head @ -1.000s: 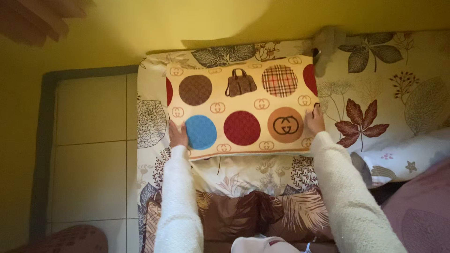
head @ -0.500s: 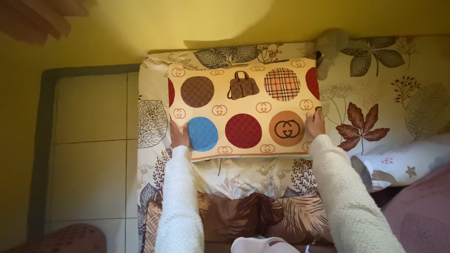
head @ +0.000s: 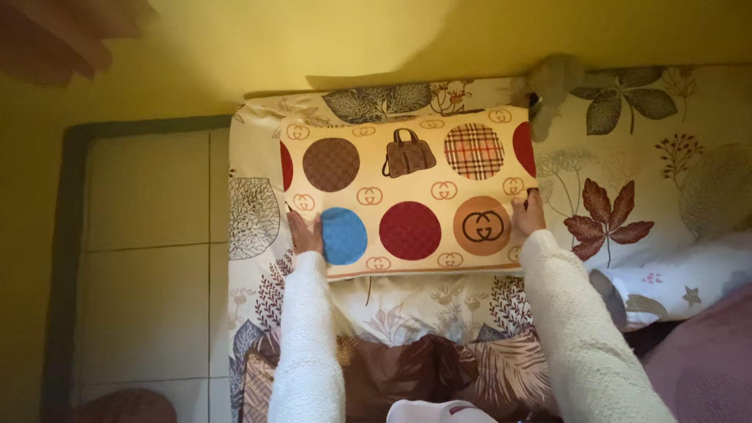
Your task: The person lies on a bed and repeatedly picks up, fluffs, and repositions several decorative pillows. They handle a patterned pillow with circles and a handbag motif, a white pillow with gray polka dots, and a pink pillow with leaf patterns, placing them in different positions on the bed.
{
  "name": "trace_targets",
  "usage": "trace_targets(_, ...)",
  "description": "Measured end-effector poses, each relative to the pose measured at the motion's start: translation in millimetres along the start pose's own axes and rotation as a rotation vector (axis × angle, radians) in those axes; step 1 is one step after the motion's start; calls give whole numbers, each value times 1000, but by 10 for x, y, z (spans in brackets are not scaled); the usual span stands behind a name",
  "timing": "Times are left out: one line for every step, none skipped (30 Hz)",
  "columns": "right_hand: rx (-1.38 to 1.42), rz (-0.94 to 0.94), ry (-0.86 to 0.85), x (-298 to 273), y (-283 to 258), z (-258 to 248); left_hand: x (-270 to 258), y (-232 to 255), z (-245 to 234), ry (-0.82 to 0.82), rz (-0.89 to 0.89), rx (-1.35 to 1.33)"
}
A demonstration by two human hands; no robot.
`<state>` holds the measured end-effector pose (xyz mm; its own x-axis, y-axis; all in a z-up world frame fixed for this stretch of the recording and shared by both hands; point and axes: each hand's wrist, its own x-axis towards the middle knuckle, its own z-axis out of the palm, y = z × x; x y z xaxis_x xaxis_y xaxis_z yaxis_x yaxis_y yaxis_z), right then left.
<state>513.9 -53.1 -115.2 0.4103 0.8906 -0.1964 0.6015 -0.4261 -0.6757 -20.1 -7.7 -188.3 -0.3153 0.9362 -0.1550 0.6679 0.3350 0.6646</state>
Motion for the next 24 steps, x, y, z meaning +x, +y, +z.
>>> trace_targets(-8,15,-4,22,-33,13,14,3,8,-18,-67,-15)
trace_targets(55,22,8,29,-49,16,30,22,29,15,-23,-7)
trace_targets(119,23,13,43,-66,36,29,33,46,52,17,2)
trace_targets(182,25,18,62,-85,62,53,44,37,90,57,11)
trace_targets(168,6,-11,98,-94,63,69,62,29,29,-61,23)
trace_targets(153,-14,-40,137,-86,46,55,88,39,-32,-179,33)
trace_targets(137,-30,-68,159,-53,55,47,113,36,-95,-299,43)
trace_targets(114,-13,-78,212,-14,88,86,139,5,-77,-295,6)
trace_targets(86,3,-89,284,28,90,104,167,-20,-61,-295,-33)
trace_targets(59,20,-100,345,58,102,116,192,-41,-44,-295,-72)
trace_targets(120,-43,-64,395,74,142,119,212,-55,-24,-302,-76)
trace_targets(183,-104,-29,432,90,182,118,229,-65,-5,-309,-81)
trace_targets(248,-164,6,482,112,191,114,243,-75,14,-315,-83)
trace_targets(257,-100,-19,544,135,181,151,257,-90,47,-326,-60)
trace_targets(262,-33,-40,572,182,151,203,266,-88,74,-337,-37)
trace_targets(266,35,-60,610,215,111,219,275,-98,101,-347,-15)
trace_targets(209,205,-160,648,230,56,207,269,-125,67,-304,-101)
trace_targets(148,374,-258,682,228,-20,193,267,-169,34,-260,-186)
trace_targets(92,536,-350,741,173,-78,237,285,-239,8,-205,-273)
trace_targets(145,449,-340,736,136,-163,252,290,-345,1,-187,-279)
trace_targets(203,361,-326,685,94,-266,274,316,-484,-4,-165,-283)
trace_targets(259,272,-311,617,-70,-405,283,434,-579,-9,-142,-287)
trace_targets(370,200,-282,568,-278,-531,270,600,-643,6,-140,-351)
trace_targets(480,128,-254,522,-508,-654,242,777,-734,21,-137,-415)
